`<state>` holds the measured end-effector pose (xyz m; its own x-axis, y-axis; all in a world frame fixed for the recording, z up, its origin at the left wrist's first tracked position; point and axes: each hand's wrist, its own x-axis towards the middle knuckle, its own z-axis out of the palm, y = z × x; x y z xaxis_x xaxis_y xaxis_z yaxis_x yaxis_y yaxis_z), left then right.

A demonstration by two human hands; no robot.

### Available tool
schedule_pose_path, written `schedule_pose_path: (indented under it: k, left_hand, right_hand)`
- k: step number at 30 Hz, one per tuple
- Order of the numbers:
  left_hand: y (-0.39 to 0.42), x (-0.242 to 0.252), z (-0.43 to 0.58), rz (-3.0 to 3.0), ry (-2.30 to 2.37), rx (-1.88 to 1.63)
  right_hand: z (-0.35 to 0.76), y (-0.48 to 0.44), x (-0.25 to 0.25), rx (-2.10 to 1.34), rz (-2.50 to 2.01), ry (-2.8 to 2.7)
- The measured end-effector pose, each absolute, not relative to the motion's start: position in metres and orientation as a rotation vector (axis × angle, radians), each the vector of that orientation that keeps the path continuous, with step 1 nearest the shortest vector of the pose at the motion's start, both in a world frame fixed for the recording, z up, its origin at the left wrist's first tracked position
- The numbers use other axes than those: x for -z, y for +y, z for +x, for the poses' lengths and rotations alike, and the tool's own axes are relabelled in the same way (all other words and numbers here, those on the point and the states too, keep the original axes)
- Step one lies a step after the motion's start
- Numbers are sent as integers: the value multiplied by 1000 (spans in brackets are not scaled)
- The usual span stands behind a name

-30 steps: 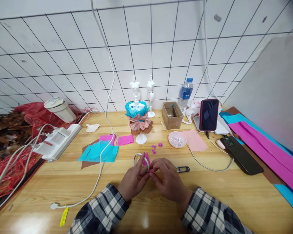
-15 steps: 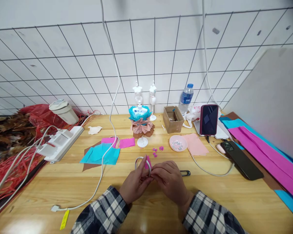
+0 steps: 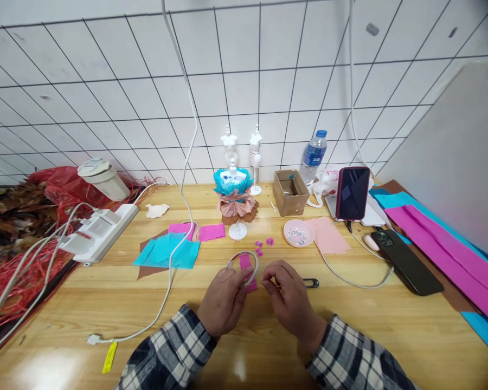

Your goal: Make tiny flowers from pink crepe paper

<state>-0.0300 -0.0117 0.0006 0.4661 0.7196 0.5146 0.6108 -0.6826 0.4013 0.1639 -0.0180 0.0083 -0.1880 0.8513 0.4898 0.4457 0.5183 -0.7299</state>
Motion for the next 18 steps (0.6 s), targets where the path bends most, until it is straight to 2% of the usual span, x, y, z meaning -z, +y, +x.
schedule_pose_path:
  k: [9,15,18]
  left_hand:
    - [-17,0,-30,2478,1213,-1264]
    - [-19,6,-32,2047,1403,-1400]
    - [-2,6,-51,1758,1531,-1607]
  right_hand:
    - [160,-22,-14,-476,-1072,-1885]
    - [158,-28,-16,-241,-934,-2002]
    - [166,-25,-16,-323,-992,-1841]
